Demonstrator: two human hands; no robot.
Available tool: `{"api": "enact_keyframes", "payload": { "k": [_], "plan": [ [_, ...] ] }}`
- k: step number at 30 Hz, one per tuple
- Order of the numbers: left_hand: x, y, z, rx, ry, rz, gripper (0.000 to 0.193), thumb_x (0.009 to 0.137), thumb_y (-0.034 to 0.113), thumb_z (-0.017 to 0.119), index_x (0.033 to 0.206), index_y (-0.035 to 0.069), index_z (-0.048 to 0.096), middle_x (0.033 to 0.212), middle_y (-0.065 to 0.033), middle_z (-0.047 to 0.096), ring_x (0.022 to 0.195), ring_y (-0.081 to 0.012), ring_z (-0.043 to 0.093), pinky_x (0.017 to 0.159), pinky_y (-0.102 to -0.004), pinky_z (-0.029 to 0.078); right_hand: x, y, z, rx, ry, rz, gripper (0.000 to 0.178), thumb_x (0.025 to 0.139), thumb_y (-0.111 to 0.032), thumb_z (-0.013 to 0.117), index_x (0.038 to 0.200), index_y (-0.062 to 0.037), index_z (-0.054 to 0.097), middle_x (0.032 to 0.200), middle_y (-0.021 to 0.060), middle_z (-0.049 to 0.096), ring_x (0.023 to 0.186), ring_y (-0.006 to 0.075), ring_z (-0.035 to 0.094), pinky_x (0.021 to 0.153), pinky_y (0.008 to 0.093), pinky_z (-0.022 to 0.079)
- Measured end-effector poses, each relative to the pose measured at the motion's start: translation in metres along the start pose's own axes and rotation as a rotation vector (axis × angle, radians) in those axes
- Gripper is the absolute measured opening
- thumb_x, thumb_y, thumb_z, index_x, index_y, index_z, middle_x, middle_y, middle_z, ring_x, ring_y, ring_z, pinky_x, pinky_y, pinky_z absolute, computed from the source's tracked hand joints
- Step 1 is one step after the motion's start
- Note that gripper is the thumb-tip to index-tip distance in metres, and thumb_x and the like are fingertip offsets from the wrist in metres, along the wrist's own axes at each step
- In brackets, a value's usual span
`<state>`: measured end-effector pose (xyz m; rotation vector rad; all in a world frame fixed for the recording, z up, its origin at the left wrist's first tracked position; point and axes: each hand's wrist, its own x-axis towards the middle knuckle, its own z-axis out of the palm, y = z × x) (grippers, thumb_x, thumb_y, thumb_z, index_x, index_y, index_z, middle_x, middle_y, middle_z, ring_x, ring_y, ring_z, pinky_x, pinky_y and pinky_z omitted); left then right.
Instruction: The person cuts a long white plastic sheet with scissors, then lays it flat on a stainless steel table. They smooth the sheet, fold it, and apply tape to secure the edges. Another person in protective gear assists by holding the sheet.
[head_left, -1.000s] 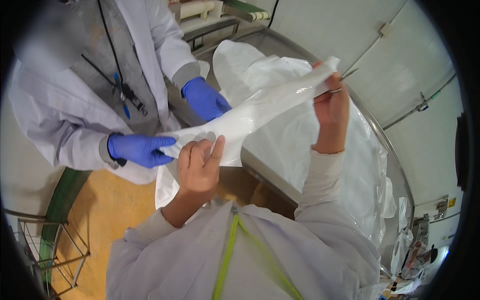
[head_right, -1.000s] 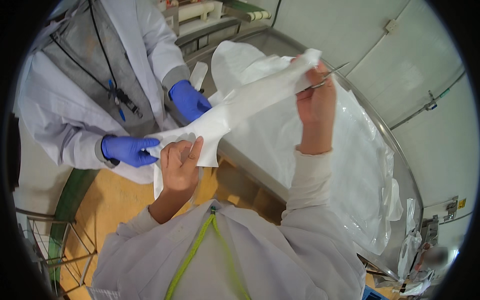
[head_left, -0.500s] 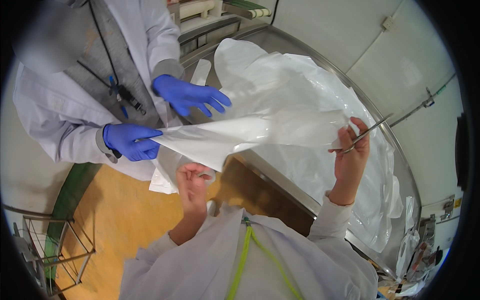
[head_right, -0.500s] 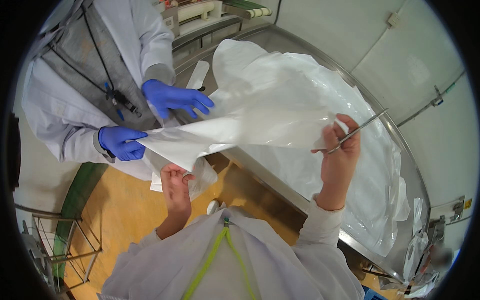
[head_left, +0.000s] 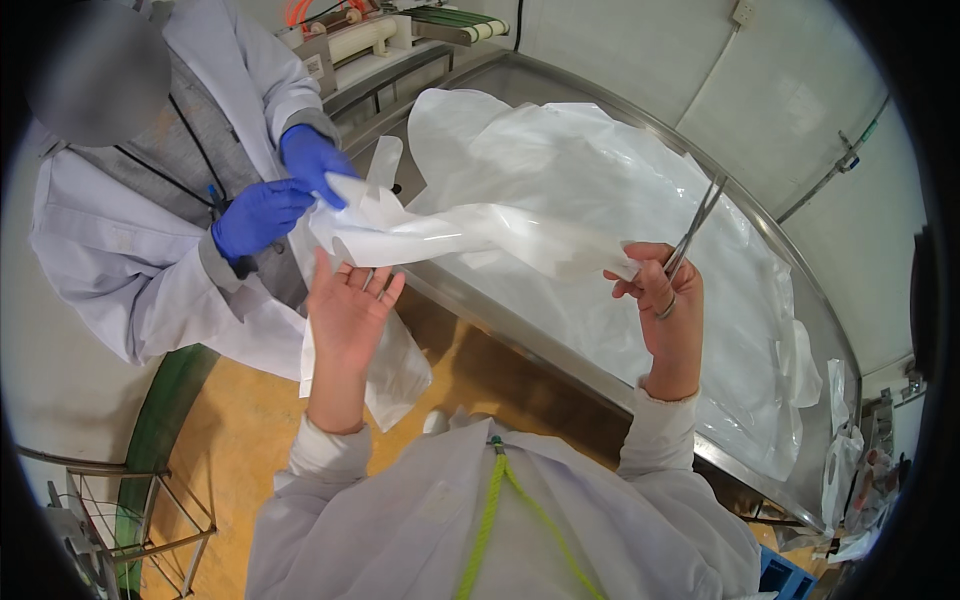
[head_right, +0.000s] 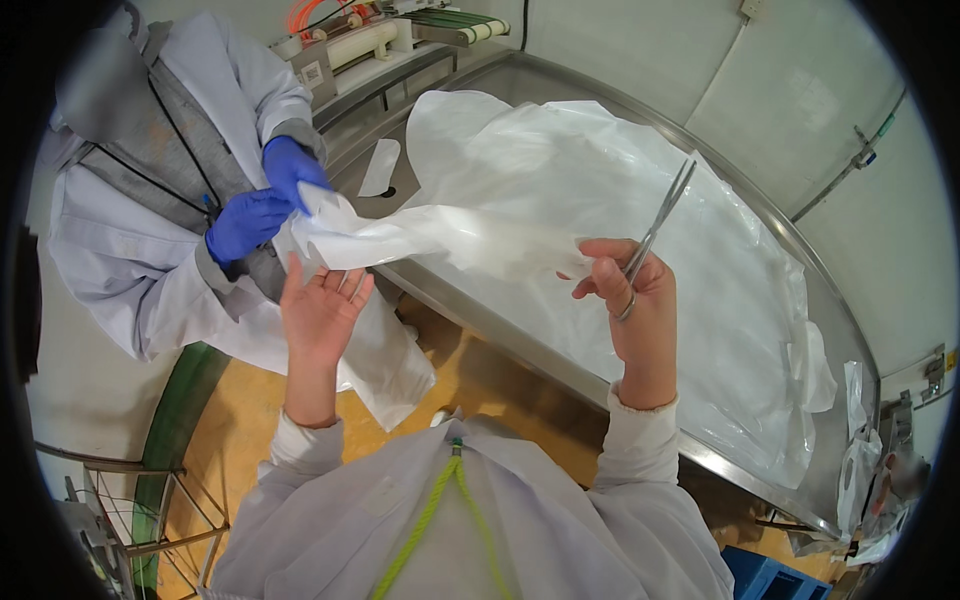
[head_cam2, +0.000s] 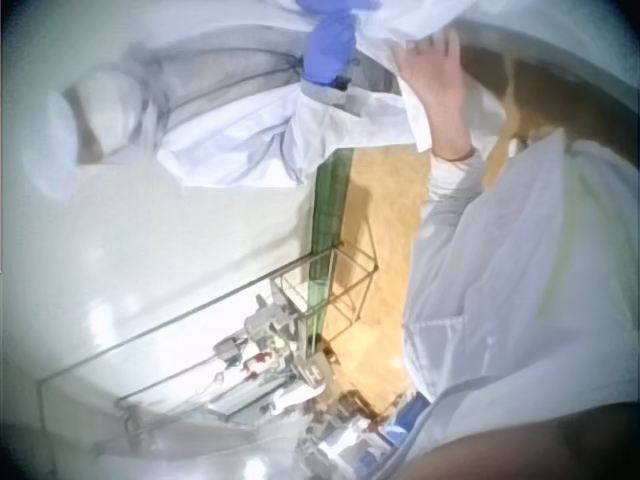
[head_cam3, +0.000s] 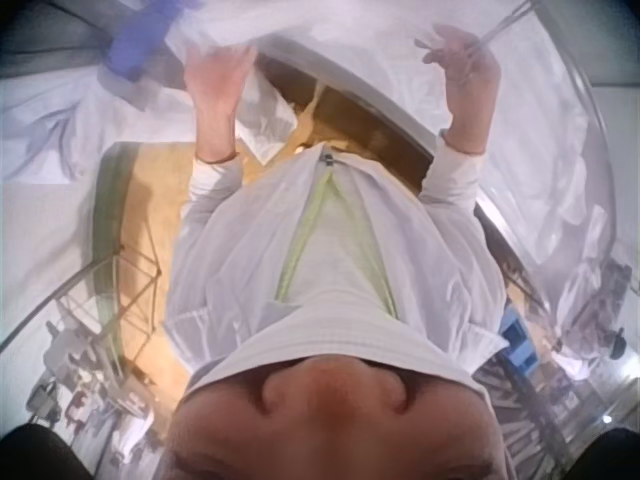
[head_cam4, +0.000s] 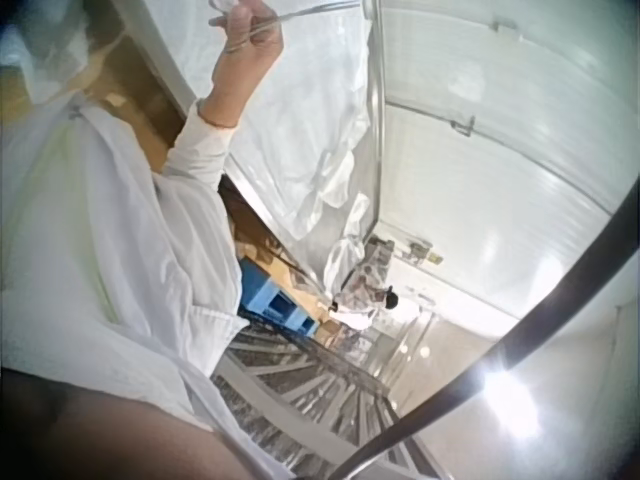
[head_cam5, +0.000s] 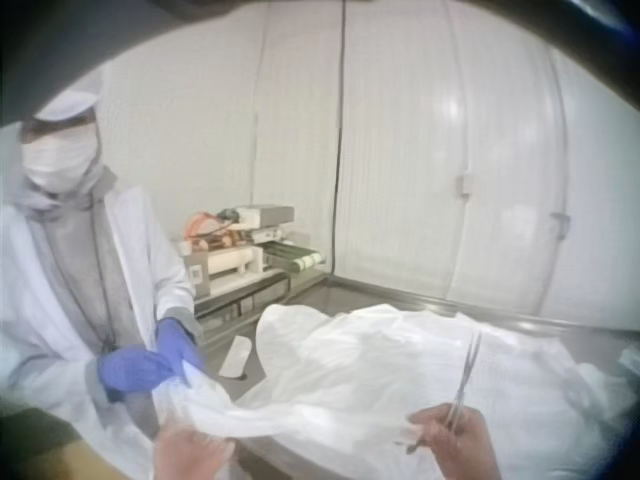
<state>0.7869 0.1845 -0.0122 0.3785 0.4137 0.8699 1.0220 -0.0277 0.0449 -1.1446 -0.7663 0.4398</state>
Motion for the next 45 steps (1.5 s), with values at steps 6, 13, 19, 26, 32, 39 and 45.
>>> {"api": "enact_keyframes", "payload": {
  "k": [6, 13, 19, 26, 32, 39, 45],
  "plan": [
    [0.025, -0.015, -0.026, -0.195, -0.043, -0.035, 0.027, 0.089, 0.032, 0.060, 0.088, 0.006, 0.053, 0.108, -0.0091, 0.058, 0.117, -0.0247, 0.050, 0.089, -0.0420, 0.042, 0.010, 0.004, -0.006, 0.189, 0.033, 0.181, 0.013, 0.087, -0.008, 0.061, 0.093, 0.0025, 0.064, 0.067, 0.0008, 0.058, 0.059, 0.0080, 0.057, 0.051, 0.0248, 0.045],
    [0.059, -0.005, -0.022, -0.194, -0.036, 0.007, 0.017, 0.091, 0.024, 0.057, 0.086, 0.008, 0.052, 0.115, -0.0121, 0.055, 0.119, -0.0243, 0.049, 0.090, -0.0433, 0.041, 0.011, -0.001, 0.005, 0.387, 0.000, 0.261, 0.017, 0.084, -0.005, 0.062, 0.101, -0.0011, 0.062, 0.080, 0.0063, 0.067, 0.068, 0.0140, 0.064, 0.054, 0.0240, 0.046],
    [0.102, 0.001, -0.036, -0.414, -0.029, 0.101, 0.025, 0.090, 0.017, 0.057, 0.111, 0.006, 0.051, 0.116, -0.0121, 0.052, 0.116, -0.0245, 0.049, 0.091, -0.0464, 0.041, 0.026, 0.007, 0.018, -0.011, 0.095, 0.093, 0.018, 0.084, -0.013, 0.067, 0.096, -0.0015, 0.060, 0.081, 0.0081, 0.067, 0.072, 0.0151, 0.065, 0.055, 0.0238, 0.046],
    [0.088, 0.035, -0.015, -0.115, -0.525, 0.132, 0.030, 0.090, 0.019, 0.055, 0.116, 0.004, 0.049, 0.118, -0.0140, 0.052, 0.116, -0.0254, 0.047, 0.091, -0.0436, 0.043, 0.033, 0.002, 0.034, -0.201, 0.139, 0.011, 0.018, 0.086, -0.017, 0.065, 0.091, -0.0003, 0.060, 0.077, 0.0059, 0.063, 0.068, 0.0156, 0.064, 0.057, 0.0259, 0.048],
    [0.057, 0.057, -0.050, 0.271, -0.511, 0.443, 0.027, 0.092, 0.024, 0.051, 0.112, 0.006, 0.051, 0.109, -0.0104, 0.056, 0.104, -0.0229, 0.054, 0.083, -0.0370, 0.046, 0.026, 0.004, 0.028, -0.123, 0.089, 0.035, 0.016, 0.088, -0.016, 0.063, 0.087, -0.0023, 0.054, 0.075, 0.0051, 0.060, 0.065, 0.0203, 0.066, 0.060, 0.0287, 0.051],
    [0.018, -0.035, -0.044, -0.099, 0.272, 0.199, 0.033, 0.094, 0.035, 0.045, 0.109, 0.006, 0.051, 0.103, -0.0077, 0.057, 0.098, -0.0245, 0.056, 0.084, -0.0394, 0.045, 0.014, -0.001, 0.036, -0.119, 0.097, 0.046, 0.015, 0.087, -0.011, 0.063, 0.082, -0.0041, 0.051, 0.069, 0.0043, 0.058, 0.061, 0.0207, 0.066, 0.056, 0.0284, 0.051],
    [-0.019, -0.067, -0.009, -0.082, -0.175, 0.145, 0.050, 0.094, 0.044, 0.040, 0.125, 0.004, 0.044, 0.120, -0.0095, 0.053, 0.115, -0.0285, 0.050, 0.095, -0.0458, 0.039, -0.005, 0.001, 0.034, -0.080, 0.043, 0.079, 0.011, 0.086, -0.003, 0.058, 0.080, -0.0050, 0.049, 0.069, 0.0048, 0.057, 0.057, 0.0188, 0.064, 0.053, 0.0271, 0.050]
  ]
}}
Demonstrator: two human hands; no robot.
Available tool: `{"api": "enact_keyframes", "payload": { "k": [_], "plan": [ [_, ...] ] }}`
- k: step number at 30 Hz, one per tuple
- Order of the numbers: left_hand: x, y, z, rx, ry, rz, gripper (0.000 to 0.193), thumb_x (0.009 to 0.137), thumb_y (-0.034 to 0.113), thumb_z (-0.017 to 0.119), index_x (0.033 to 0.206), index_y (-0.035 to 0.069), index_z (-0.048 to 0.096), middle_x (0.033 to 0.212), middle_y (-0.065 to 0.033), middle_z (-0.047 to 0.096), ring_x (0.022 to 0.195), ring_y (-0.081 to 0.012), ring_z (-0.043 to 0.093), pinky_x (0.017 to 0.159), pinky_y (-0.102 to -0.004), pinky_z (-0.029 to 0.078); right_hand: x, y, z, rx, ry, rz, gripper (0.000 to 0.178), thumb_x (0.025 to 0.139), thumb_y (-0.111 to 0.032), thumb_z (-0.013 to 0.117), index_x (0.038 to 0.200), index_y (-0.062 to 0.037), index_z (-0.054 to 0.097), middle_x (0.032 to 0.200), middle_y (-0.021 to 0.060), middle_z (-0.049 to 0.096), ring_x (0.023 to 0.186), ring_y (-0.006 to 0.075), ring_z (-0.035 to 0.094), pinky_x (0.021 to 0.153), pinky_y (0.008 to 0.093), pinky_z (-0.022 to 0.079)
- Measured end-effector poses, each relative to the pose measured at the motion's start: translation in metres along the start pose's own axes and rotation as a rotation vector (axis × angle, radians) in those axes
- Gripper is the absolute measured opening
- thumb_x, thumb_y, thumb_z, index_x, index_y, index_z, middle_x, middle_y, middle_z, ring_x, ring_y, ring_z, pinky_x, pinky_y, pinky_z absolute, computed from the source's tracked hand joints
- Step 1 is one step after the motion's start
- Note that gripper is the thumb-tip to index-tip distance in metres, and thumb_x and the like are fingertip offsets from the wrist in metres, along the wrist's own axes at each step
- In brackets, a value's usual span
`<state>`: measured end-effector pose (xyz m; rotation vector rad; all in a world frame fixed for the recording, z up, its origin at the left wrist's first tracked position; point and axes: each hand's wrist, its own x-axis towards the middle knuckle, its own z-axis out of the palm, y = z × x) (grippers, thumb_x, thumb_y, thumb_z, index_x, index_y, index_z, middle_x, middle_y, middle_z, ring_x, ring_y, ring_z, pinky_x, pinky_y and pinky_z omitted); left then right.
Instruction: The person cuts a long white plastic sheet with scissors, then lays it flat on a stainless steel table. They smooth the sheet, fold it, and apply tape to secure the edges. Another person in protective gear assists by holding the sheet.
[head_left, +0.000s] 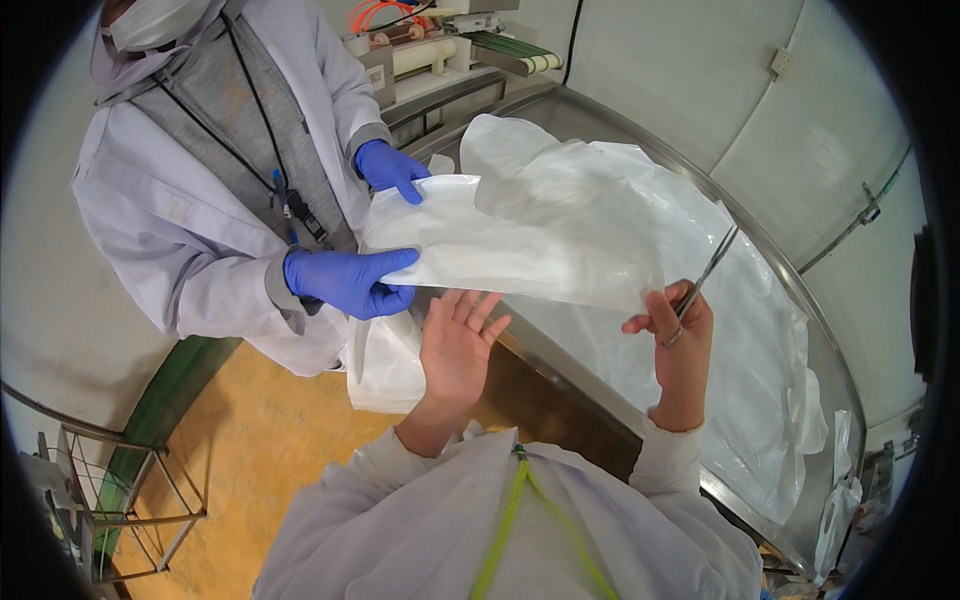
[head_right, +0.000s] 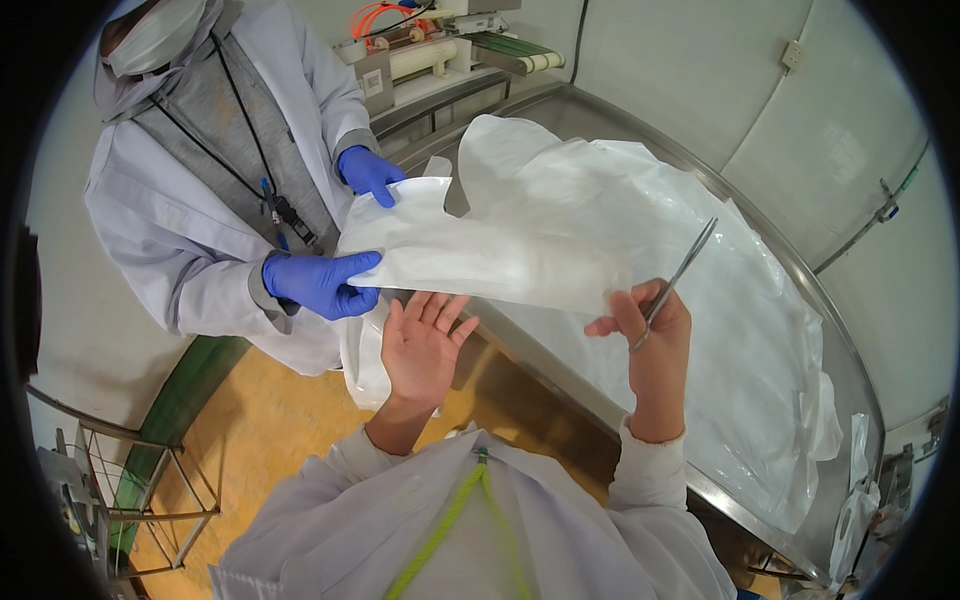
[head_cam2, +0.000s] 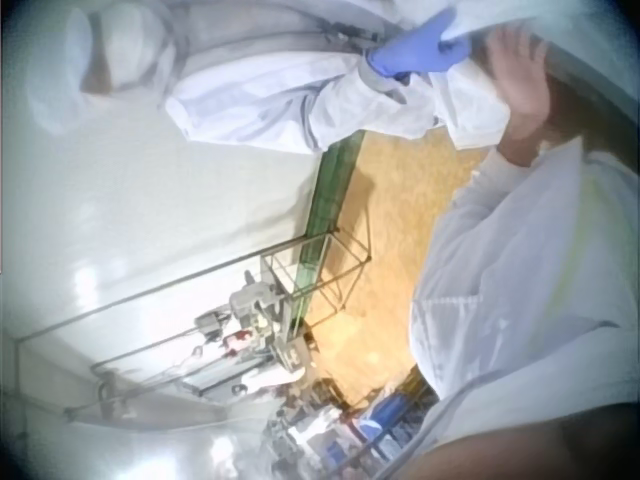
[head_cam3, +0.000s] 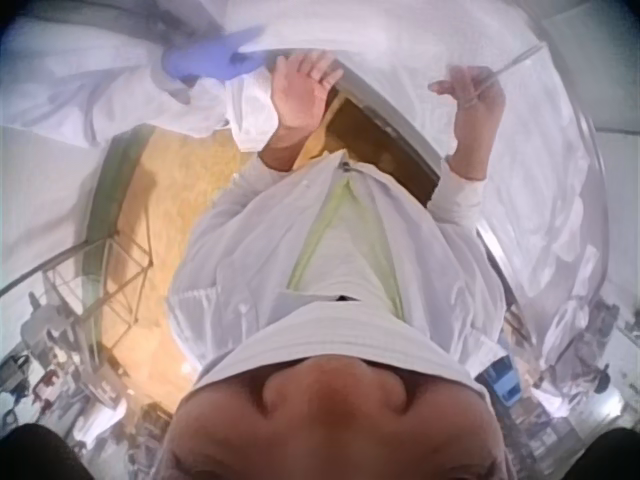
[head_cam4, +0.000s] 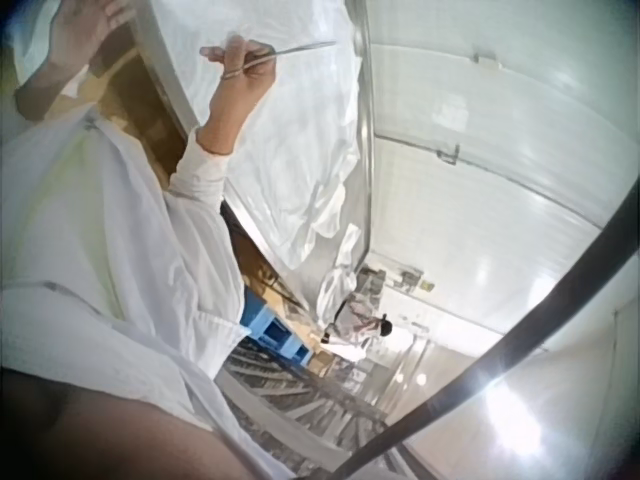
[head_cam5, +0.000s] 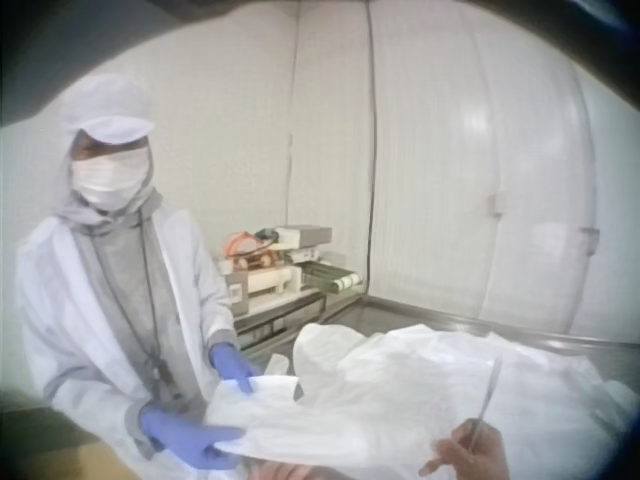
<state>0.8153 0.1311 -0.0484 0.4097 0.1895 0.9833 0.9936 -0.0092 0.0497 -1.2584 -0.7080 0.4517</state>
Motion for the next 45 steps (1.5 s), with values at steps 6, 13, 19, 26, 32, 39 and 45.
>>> {"api": "enact_keyframes", "payload": {
  "k": [6, 13, 19, 26, 32, 39, 45],
  "plan": [
    [-0.003, 0.030, 0.043, 0.149, -0.050, 0.050, 0.043, 0.095, 0.024, 0.046, 0.131, 0.003, 0.039, 0.120, -0.0082, 0.054, 0.115, -0.0237, 0.051, 0.096, -0.0397, 0.041, -0.050, 0.016, -0.005, 0.064, -0.345, 0.190, 0.016, 0.083, 0.004, 0.057, 0.076, -0.0060, 0.046, 0.066, 0.0032, 0.057, 0.062, 0.0187, 0.066, 0.054, 0.0254, 0.051],
    [-0.004, 0.034, 0.027, 0.246, 0.142, 0.028, 0.038, 0.088, 0.003, 0.054, 0.126, 0.003, 0.045, 0.117, -0.0071, 0.056, 0.107, -0.0183, 0.056, 0.091, -0.0325, 0.046, -0.045, 0.017, -0.005, 0.042, -0.360, 0.242, 0.025, 0.083, -0.006, 0.065, 0.103, 0.0002, 0.051, 0.082, 0.0081, 0.063, 0.072, 0.0184, 0.066, 0.061, 0.0259, 0.050],
    [-0.025, 0.069, 0.006, 0.456, 0.186, -0.014, 0.029, 0.088, 0.007, 0.057, 0.116, -0.001, 0.052, 0.105, -0.0070, 0.060, 0.096, -0.0147, 0.059, 0.081, -0.0276, 0.047, 0.026, -0.006, 0.027, -0.267, -0.412, 0.108, 0.045, 0.087, -0.023, 0.063, 0.119, 0.0028, 0.046, 0.097, 0.0121, 0.064, 0.075, 0.0186, 0.065, 0.065, 0.0251, 0.047],
    [-0.052, 0.141, -0.007, 0.614, 0.133, -0.124, 0.025, 0.088, 0.012, 0.061, 0.108, -0.001, 0.059, 0.096, -0.0059, 0.065, 0.084, -0.0133, 0.063, 0.074, -0.0274, 0.050, 0.077, 0.035, 0.168, -0.416, -0.714, 0.329, 0.039, 0.089, -0.035, 0.059, 0.104, -0.0013, 0.046, 0.091, 0.0108, 0.063, 0.075, 0.0197, 0.066, 0.057, 0.0260, 0.046],
    [-0.076, 0.203, -0.017, 0.702, 0.113, -0.132, 0.026, 0.088, 0.013, 0.061, 0.108, -0.003, 0.060, 0.097, -0.0074, 0.066, 0.083, -0.0124, 0.063, 0.073, -0.0254, 0.049, 0.047, 0.080, 0.210, -0.081, -0.804, 0.463, 0.029, 0.085, -0.020, 0.066, 0.087, -0.0083, 0.039, 0.077, 0.0056, 0.056, 0.071, 0.0203, 0.066, 0.053, 0.0259, 0.045],
    [-0.097, 0.176, -0.050, 0.192, -0.041, 0.301, 0.033, 0.091, 0.019, 0.055, 0.118, 0.000, 0.053, 0.108, -0.0087, 0.062, 0.095, -0.0170, 0.060, 0.077, -0.0328, 0.049, 0.017, 0.092, 0.206, 0.315, -0.800, 0.303, 0.020, 0.087, -0.003, 0.059, 0.086, -0.0068, 0.039, 0.077, 0.0046, 0.055, 0.068, 0.0164, 0.065, 0.055, 0.0222, 0.046],
    [-0.043, 0.049, -0.023, 0.416, 0.574, 0.542, 0.029, 0.093, 0.027, 0.054, 0.109, 0.003, 0.053, 0.089, -0.0041, 0.058, 0.079, -0.0135, 0.055, 0.070, -0.0310, 0.047, -0.005, 0.111, 0.213, 0.300, -0.976, 0.295, 0.021, 0.087, -0.002, 0.060, 0.084, -0.0053, 0.039, 0.071, 0.0019, 0.053, 0.060, 0.0123, 0.063, 0.051, 0.0206, 0.046]
  ]
}}
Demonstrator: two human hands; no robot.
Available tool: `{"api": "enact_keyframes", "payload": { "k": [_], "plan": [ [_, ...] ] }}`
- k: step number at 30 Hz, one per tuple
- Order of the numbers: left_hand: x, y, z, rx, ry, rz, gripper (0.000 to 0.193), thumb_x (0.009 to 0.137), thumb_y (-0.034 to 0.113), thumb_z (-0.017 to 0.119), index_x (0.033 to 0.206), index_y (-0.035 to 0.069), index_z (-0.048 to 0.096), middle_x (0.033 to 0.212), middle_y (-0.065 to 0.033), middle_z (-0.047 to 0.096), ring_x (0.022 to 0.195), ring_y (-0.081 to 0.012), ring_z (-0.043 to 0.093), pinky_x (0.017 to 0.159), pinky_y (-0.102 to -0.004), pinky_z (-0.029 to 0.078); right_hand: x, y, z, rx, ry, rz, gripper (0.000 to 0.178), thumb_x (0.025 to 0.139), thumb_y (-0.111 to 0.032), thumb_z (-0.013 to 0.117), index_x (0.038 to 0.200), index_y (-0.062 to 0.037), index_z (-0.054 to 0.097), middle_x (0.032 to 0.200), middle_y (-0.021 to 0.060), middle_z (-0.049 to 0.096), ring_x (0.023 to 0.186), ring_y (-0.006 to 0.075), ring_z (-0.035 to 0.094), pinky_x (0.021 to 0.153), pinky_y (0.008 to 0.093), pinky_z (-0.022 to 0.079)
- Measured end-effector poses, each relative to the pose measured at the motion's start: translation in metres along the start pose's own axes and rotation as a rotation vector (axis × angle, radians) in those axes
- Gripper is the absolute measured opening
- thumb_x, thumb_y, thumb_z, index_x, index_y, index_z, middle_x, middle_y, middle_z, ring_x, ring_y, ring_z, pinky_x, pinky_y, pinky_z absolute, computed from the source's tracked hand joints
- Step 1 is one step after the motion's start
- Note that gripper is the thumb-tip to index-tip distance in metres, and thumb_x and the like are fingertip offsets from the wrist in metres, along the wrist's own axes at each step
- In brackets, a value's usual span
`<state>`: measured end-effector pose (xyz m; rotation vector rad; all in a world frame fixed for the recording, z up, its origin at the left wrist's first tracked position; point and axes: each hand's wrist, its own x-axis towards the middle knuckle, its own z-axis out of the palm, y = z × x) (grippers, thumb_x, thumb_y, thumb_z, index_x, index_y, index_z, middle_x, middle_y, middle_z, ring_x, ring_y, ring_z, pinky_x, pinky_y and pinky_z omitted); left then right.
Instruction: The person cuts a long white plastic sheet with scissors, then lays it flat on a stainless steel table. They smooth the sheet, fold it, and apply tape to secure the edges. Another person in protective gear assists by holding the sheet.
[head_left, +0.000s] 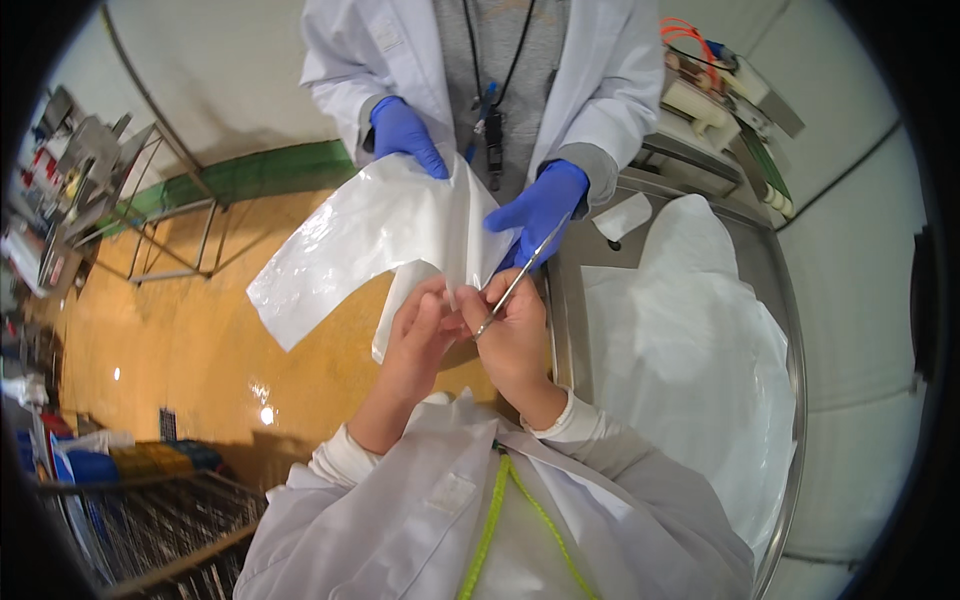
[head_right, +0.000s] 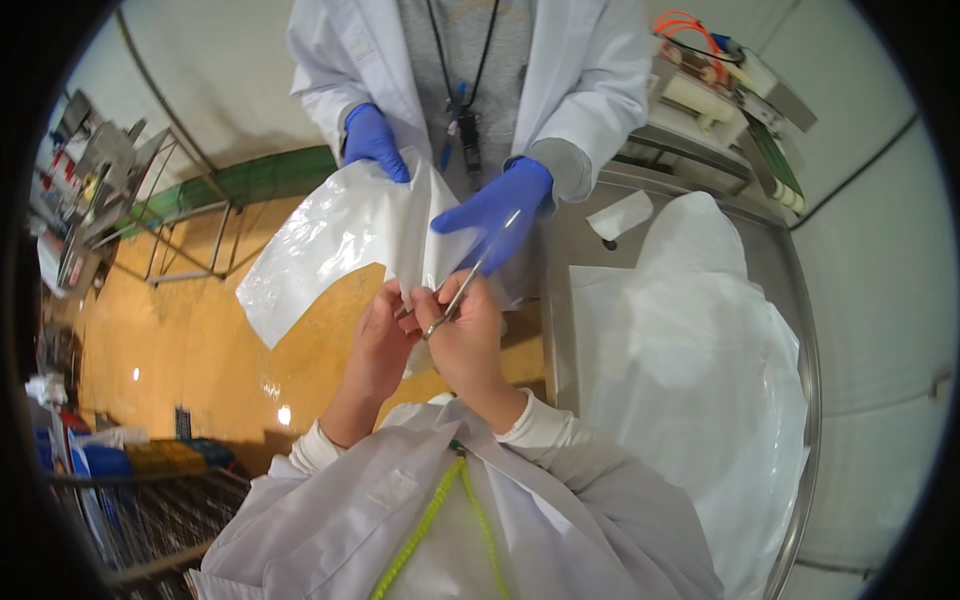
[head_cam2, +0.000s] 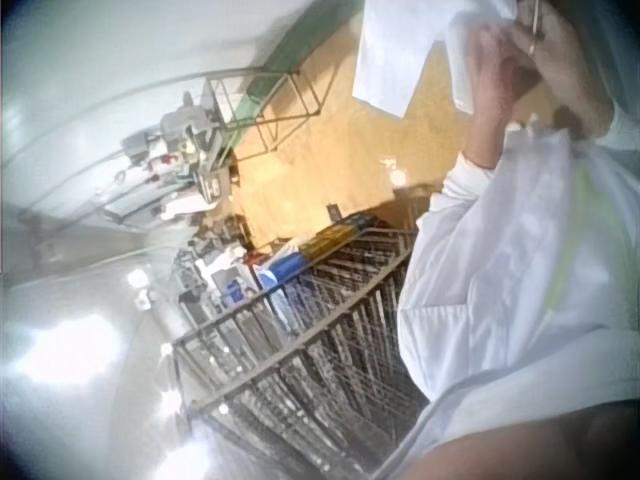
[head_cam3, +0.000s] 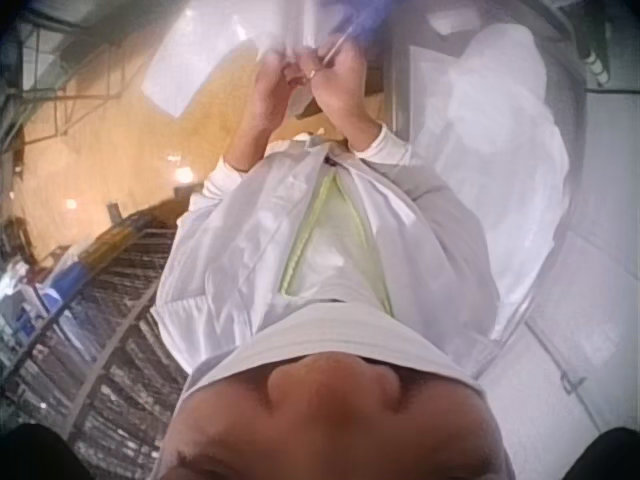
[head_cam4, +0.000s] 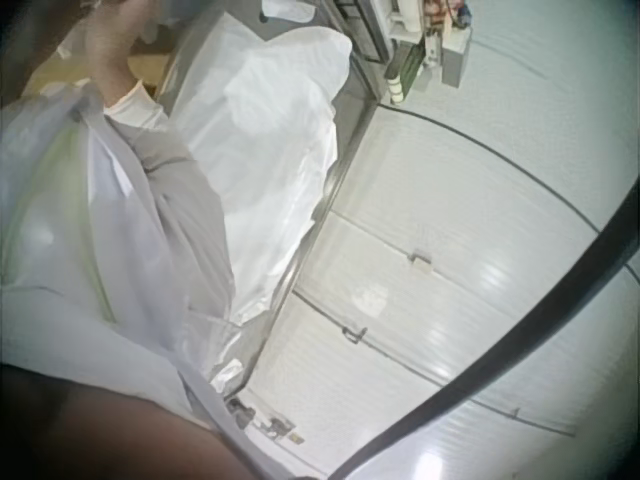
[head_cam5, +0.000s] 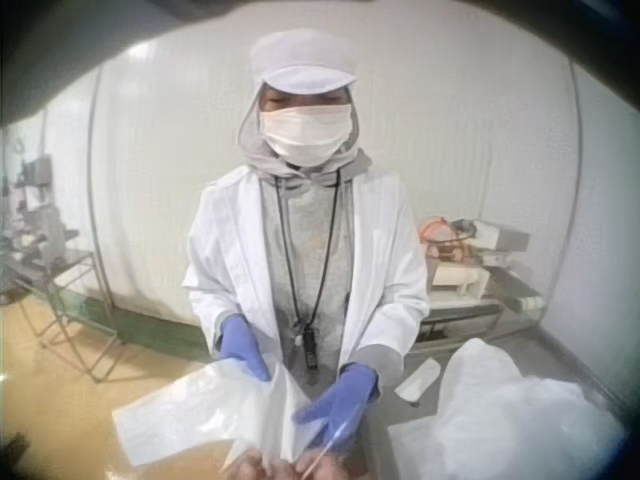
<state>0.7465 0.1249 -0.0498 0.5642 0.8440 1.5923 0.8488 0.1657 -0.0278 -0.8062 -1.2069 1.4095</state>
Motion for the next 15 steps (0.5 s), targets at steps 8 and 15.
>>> {"api": "enact_keyframes", "payload": {
  "k": [8, 15],
  "plan": [
    [0.012, 0.017, 0.011, 0.544, 0.218, 0.214, 0.020, 0.091, 0.023, 0.059, 0.089, 0.003, 0.061, 0.071, 0.0025, 0.057, 0.064, -0.0037, 0.049, 0.058, -0.0196, 0.037, -0.005, 0.003, -0.034, -0.226, -0.238, -0.077, 0.023, 0.080, -0.003, 0.067, 0.093, -0.0017, 0.048, 0.078, 0.0066, 0.063, 0.063, 0.0098, 0.063, 0.056, 0.0237, 0.049],
    [0.019, 0.015, -0.007, 0.734, 0.247, 0.287, 0.026, 0.091, 0.025, 0.059, 0.075, 0.005, 0.053, 0.063, 0.0034, 0.052, 0.055, -0.0014, 0.042, 0.050, -0.0177, 0.031, 0.005, -0.027, -0.078, -0.338, -0.681, 0.063, 0.060, 0.076, -0.015, 0.075, 0.128, -0.0031, 0.047, 0.079, 0.0049, 0.065, 0.070, 0.0094, 0.062, 0.062, 0.0228, 0.048]
  ]
}}
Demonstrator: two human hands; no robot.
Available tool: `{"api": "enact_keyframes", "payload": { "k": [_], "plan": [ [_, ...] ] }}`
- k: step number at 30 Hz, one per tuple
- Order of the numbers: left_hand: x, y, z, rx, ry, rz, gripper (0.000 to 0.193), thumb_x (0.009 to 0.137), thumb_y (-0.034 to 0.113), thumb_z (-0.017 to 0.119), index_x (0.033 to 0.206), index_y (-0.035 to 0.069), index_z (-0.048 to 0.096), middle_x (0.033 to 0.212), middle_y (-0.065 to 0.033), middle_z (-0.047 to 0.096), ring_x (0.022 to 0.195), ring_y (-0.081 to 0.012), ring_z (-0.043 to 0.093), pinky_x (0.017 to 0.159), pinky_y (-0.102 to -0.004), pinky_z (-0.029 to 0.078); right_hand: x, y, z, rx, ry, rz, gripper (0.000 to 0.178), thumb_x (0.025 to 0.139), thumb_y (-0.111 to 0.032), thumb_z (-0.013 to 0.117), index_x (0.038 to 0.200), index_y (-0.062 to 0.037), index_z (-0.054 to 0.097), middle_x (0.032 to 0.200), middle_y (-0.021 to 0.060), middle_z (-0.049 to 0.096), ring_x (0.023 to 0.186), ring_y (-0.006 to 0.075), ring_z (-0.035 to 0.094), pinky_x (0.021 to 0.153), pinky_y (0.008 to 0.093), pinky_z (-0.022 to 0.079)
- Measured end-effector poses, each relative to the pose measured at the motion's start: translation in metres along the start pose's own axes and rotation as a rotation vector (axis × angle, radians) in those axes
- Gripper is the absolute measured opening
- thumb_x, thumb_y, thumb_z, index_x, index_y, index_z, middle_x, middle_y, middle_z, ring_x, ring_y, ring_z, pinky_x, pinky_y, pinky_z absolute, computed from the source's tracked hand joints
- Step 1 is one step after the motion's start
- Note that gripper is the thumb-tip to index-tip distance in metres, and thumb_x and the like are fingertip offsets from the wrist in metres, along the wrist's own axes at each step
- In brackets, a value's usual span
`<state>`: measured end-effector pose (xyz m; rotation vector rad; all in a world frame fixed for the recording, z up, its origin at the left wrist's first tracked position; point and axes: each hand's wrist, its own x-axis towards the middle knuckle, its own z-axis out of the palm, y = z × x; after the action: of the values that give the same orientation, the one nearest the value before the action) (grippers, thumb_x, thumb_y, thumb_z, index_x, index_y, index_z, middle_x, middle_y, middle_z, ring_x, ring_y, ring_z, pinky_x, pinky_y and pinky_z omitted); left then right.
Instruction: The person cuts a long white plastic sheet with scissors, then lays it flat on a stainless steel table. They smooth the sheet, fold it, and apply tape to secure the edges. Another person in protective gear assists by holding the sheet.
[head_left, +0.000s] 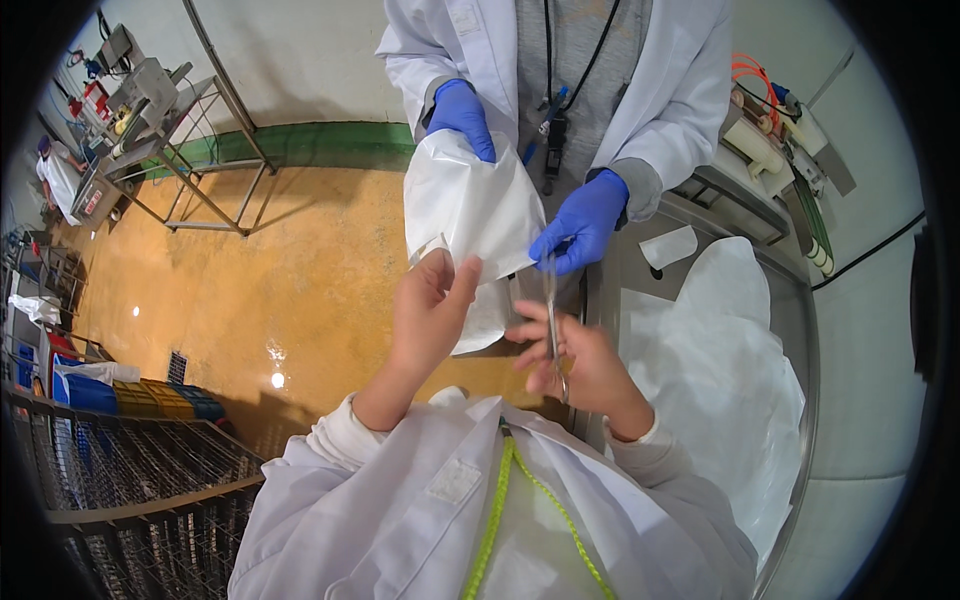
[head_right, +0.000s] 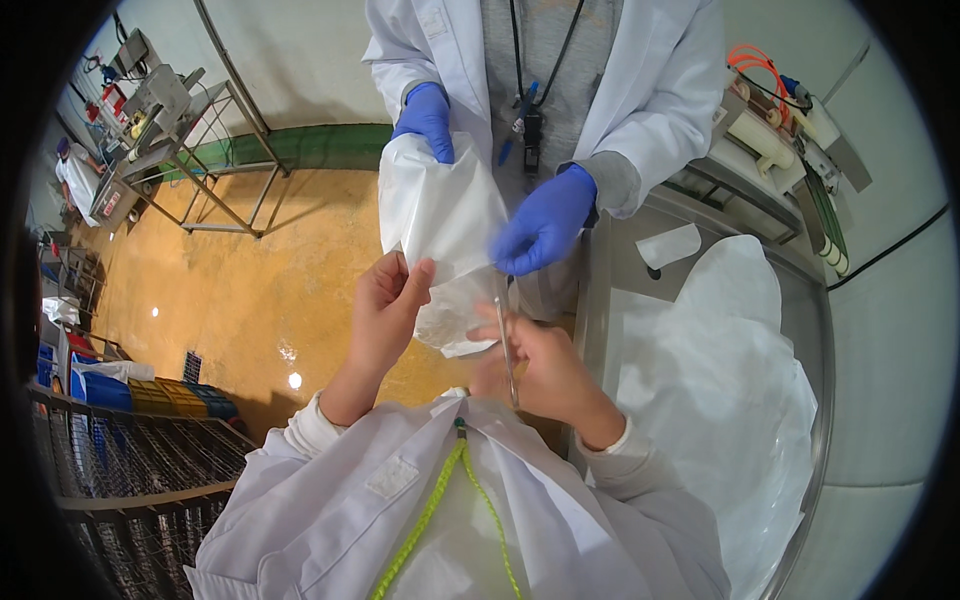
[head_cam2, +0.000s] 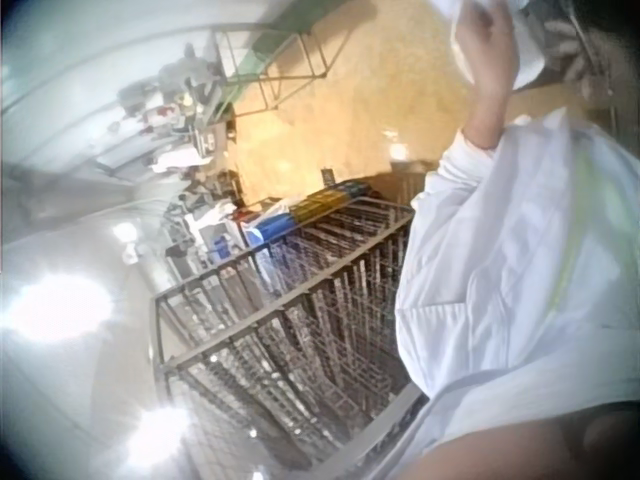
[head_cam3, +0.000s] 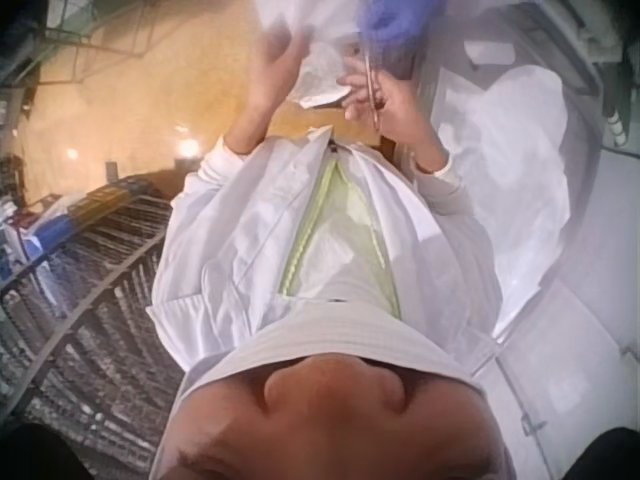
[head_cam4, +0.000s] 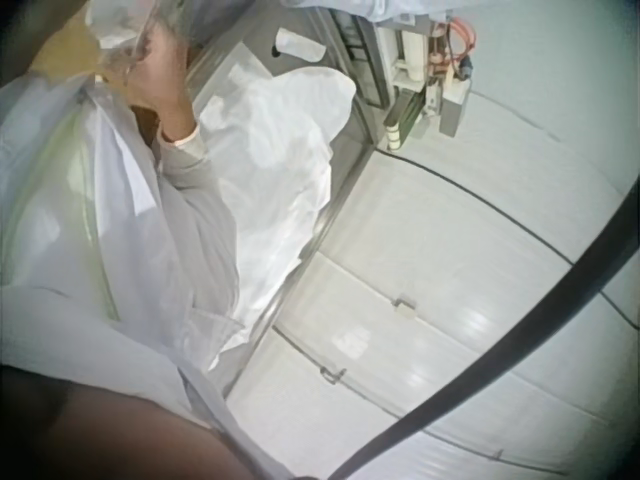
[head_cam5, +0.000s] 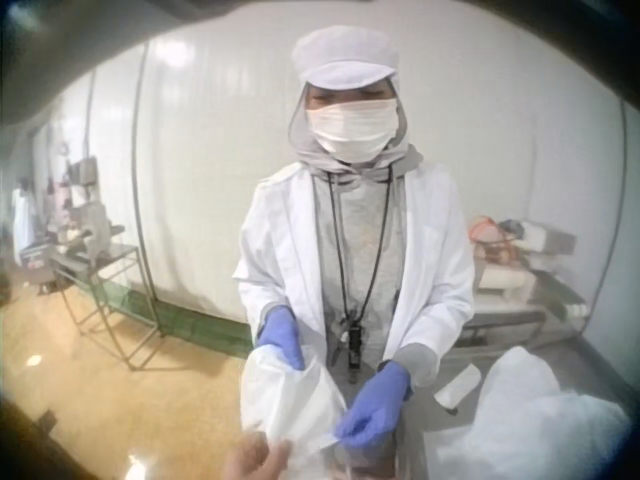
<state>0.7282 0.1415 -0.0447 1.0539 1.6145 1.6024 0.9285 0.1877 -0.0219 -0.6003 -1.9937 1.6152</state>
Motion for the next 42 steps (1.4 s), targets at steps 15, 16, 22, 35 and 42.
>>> {"api": "enact_keyframes", "payload": {
  "k": [15, 16, 22, 35, 42],
  "plan": [
    [-0.020, 0.003, 0.010, -0.220, -0.116, -0.130, 0.025, 0.091, 0.025, 0.060, 0.080, 0.003, 0.056, 0.067, 0.0006, 0.059, 0.061, -0.0031, 0.047, 0.055, -0.0197, 0.037, 0.000, 0.024, -0.009, 0.133, -0.277, 0.289, 0.045, 0.073, -0.033, 0.079, 0.094, -0.0019, 0.054, 0.078, -0.0035, 0.051, 0.066, 0.0023, 0.045, 0.059, 0.0168, 0.039],
    [-0.022, 0.008, 0.009, -0.236, -0.143, -0.147, 0.024, 0.091, 0.024, 0.059, 0.082, 0.003, 0.056, 0.070, 0.0002, 0.060, 0.063, -0.0033, 0.049, 0.057, -0.0195, 0.037, 0.002, 0.023, -0.008, 0.113, -0.258, 0.283, 0.043, 0.074, -0.032, 0.078, 0.092, -0.0021, 0.054, 0.078, -0.0038, 0.050, 0.066, 0.0022, 0.045, 0.059, 0.0167, 0.039],
    [-0.027, 0.009, 0.012, -0.362, -0.182, -0.174, 0.019, 0.092, 0.020, 0.057, 0.085, 0.003, 0.054, 0.077, -0.0033, 0.063, 0.070, -0.0063, 0.054, 0.065, -0.0213, 0.043, -0.002, 0.016, -0.013, 0.076, -0.235, 0.286, 0.035, 0.077, -0.026, 0.077, 0.087, -0.0030, 0.053, 0.076, -0.0048, 0.049, 0.065, 0.0008, 0.042, 0.057, 0.0163, 0.036],
    [-0.029, 0.009, 0.014, -0.471, -0.191, -0.210, 0.014, 0.093, 0.015, 0.055, 0.084, 0.004, 0.051, 0.081, -0.0064, 0.063, 0.081, -0.0131, 0.060, 0.073, -0.0252, 0.045, -0.001, 0.008, -0.016, 0.057, -0.212, 0.331, 0.031, 0.077, -0.022, 0.077, 0.084, -0.0032, 0.053, 0.068, -0.0045, 0.050, 0.056, 0.0013, 0.044, 0.048, 0.0167, 0.035],
    [-0.029, 0.011, 0.012, -0.461, -0.189, -0.222, 0.014, 0.093, 0.014, 0.055, 0.084, 0.003, 0.050, 0.081, -0.0075, 0.063, 0.081, -0.0133, 0.060, 0.074, -0.0253, 0.045, 0.000, 0.003, -0.013, 0.080, -0.198, 0.363, 0.030, 0.076, -0.021, 0.077, 0.083, -0.0039, 0.053, 0.068, -0.0029, 0.053, 0.055, 0.0030, 0.052, 0.049, 0.0165, 0.041]
  ]
}}
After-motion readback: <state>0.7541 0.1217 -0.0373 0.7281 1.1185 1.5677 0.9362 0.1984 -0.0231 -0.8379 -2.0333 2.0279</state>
